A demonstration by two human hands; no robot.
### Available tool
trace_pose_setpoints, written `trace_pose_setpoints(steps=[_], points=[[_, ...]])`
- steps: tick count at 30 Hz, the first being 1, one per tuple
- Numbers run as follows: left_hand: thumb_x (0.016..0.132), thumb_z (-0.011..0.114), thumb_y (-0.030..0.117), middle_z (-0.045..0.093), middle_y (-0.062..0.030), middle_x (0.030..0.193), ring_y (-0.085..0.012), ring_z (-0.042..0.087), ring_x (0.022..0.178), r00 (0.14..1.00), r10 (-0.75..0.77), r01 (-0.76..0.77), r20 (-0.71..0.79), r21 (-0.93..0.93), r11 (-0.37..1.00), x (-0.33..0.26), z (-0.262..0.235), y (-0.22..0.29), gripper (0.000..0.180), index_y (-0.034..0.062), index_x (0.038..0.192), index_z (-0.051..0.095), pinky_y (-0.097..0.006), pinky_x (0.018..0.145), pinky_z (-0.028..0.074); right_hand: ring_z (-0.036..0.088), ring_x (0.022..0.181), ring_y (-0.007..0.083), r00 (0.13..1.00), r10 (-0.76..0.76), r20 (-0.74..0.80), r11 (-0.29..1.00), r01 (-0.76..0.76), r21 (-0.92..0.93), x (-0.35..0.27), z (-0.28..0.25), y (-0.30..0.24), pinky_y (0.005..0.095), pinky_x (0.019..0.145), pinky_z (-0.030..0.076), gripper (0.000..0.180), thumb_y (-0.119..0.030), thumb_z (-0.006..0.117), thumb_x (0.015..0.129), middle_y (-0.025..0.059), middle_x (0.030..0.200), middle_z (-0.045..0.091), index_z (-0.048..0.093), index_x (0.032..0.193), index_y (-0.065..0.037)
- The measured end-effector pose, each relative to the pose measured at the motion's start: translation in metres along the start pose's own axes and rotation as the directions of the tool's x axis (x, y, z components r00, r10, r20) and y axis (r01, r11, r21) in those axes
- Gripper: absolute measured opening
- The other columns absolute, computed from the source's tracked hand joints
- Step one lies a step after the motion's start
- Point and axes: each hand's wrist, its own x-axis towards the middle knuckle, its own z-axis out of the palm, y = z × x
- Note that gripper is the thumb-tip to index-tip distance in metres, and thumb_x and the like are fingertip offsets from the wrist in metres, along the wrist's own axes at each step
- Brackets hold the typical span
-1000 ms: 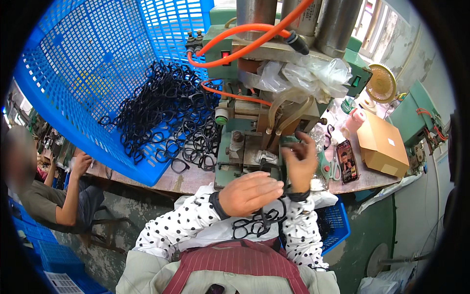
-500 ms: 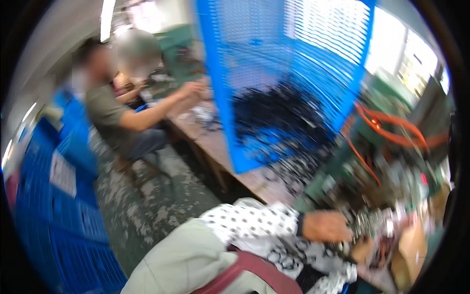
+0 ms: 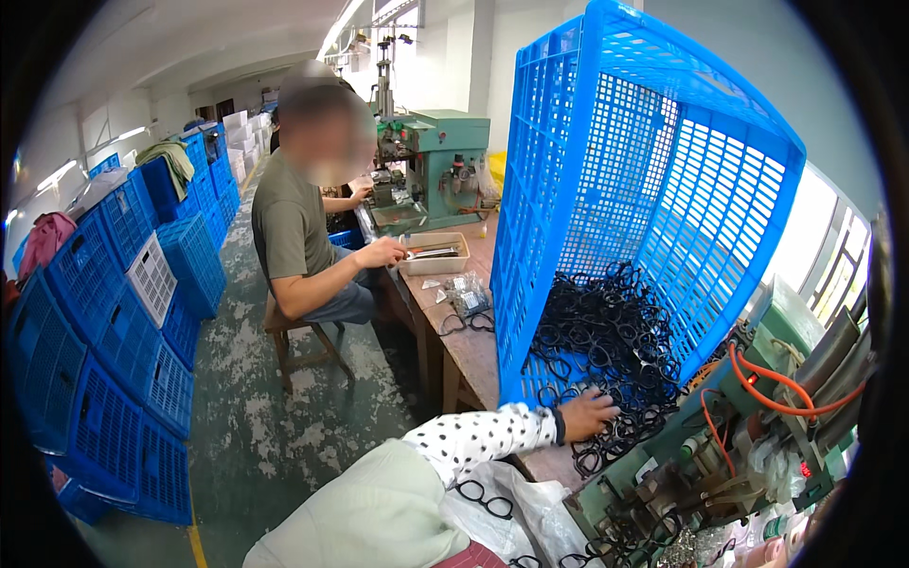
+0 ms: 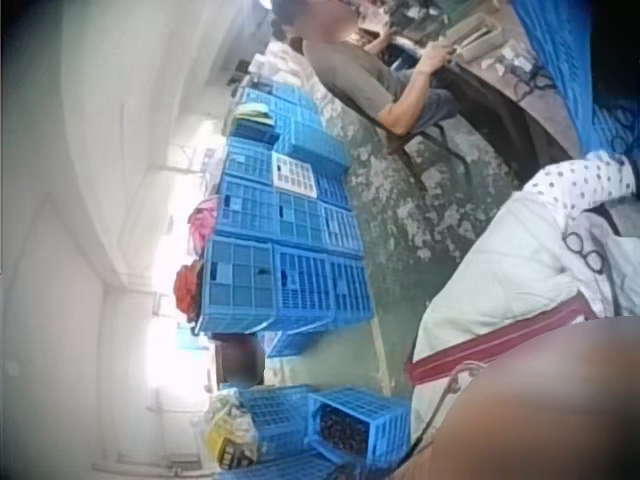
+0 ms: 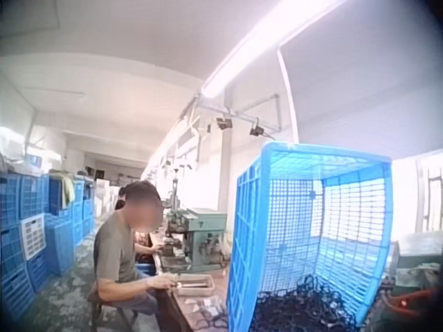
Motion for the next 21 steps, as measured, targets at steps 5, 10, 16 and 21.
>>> trace_pose_setpoints(steps=[5, 10, 16, 21], points=[[0.079, 0.060, 0.027, 0.046, 0.0030, 0.142, -0.0236, 0.041, 0.129, 0.931, 0.063, -0.098, 0.359, 0.081, 0.992, -0.009, 0.040, -0.059, 0.016, 0.0268, 0.084, 0.075, -0.058, 0.103, 0.028, 0.063, 0.080, 0.0389, 0.979, -0.202, -0.032, 0.964, 0.193, -0.183, 0.004, -0.008, -0.027, 0.0483, 0.067, 0.049, 0.028, -0.026, 0.061, 0.085, 0.0185, 0.095, 0.068, 0.068, 0.110, -0.015], [0.080, 0.059, 0.025, 0.051, 0.0014, 0.136, -0.0238, 0.041, 0.132, 0.942, 0.216, -0.215, 0.258, -0.035, 0.976, 0.022, 0.008, -0.062, 0.014, 0.0243, 0.085, 0.072, -0.061, 0.106, 0.025, 0.064, 0.088, 0.0315, 0.967, -0.250, 0.052, 0.967, 0.248, 0.054, 0.016, 0.003, 0.009, 0.0410, 0.078, 0.049, 0.024, -0.014, 0.058, 0.088, 0.0170, 0.101, 0.068, 0.066, 0.110, -0.005], [0.080, 0.058, 0.010, 0.065, -0.0107, 0.113, -0.0255, 0.061, 0.104, 0.894, -0.393, 0.446, 0.215, -0.503, 0.740, 0.043, -0.047, -0.028, 0.011, 0.0098, 0.089, 0.063, -0.044, 0.085, 0.049, 0.066, 0.089, 0.0216, 0.978, -0.080, 0.192, 0.974, 0.035, 0.226, 0.019, -0.022, -0.041, 0.0316, 0.083, 0.051, 0.022, -0.002, 0.058, 0.085, 0.0124, 0.098, 0.071, 0.070, 0.104, -0.001], [0.096, 0.052, 0.015, 0.059, -0.0138, 0.078, -0.0325, 0.056, 0.072, 0.707, -0.700, 0.500, 0.101, -0.771, 0.394, 0.031, -0.073, 0.050, 0.014, 0.0019, 0.095, 0.059, -0.038, 0.067, 0.045, 0.062, 0.079, 0.0121, 0.925, -0.084, 0.369, 0.748, -0.186, 0.637, 0.011, -0.054, -0.156, 0.0241, 0.073, 0.049, 0.017, -0.002, 0.067, 0.080, 0.0081, 0.092, 0.070, 0.071, 0.096, 0.003]])
